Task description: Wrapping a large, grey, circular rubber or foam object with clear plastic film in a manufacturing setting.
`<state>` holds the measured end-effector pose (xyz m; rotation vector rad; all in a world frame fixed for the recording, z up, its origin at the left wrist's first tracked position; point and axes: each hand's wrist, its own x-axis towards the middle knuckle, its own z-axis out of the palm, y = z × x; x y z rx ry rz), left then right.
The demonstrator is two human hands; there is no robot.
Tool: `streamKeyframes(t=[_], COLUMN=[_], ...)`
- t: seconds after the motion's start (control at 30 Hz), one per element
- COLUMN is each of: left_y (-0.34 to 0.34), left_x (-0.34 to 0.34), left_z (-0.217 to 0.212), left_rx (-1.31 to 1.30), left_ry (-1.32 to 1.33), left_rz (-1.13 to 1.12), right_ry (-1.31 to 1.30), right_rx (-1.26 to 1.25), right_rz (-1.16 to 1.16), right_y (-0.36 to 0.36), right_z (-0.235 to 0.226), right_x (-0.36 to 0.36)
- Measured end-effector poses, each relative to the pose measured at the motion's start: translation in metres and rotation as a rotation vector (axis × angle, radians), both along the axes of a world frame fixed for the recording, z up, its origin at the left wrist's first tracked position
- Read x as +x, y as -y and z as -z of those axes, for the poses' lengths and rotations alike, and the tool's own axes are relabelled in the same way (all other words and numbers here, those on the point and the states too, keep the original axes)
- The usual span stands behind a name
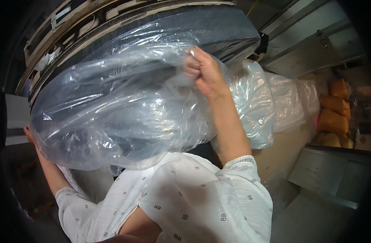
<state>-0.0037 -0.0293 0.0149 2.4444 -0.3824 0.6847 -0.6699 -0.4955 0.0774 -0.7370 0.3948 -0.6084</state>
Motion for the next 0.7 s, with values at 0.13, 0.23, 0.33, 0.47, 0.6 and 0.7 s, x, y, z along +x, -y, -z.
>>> streamKeyframes(t=[0.13,0.23,0.33,0.47,0.6,0.7], left_y=[0.019,-0.019,-0.005,0.005,-0.106,-0.124], left_x=[-0.012,0.019,0.010,0.014,0.108,0.110], left_z=[0.005,0.003,0.006,0.025,0.024,0.020], left_rx=[-0.004,-0.086,-0.057,-0.093,-0.127,-0.325], left_ry=[-0.065,-0.103,-0.082,-0.154,0.062,0.075], left_rz=[-0.013,0.096,0.057,0.105,0.190,0.220], right_ry=[-0.505,-0.767,-1.064,-0.458,-0.614,-1.042], right_rx=[-0.548,-1.219,-1.711,-0.745,-0.878,-1.653], right_rz=[0.060,0.252,0.654,0.513,0.482,0.619], right_y=[0.023,0.048,0.063,0.086,0.135,0.142], right_z=[-0.052,-0.059,-0.072,-0.091,-0.049,-0.008], right_x=[-0.038,-0.041,-0.026,0.019,0.056,0.062])
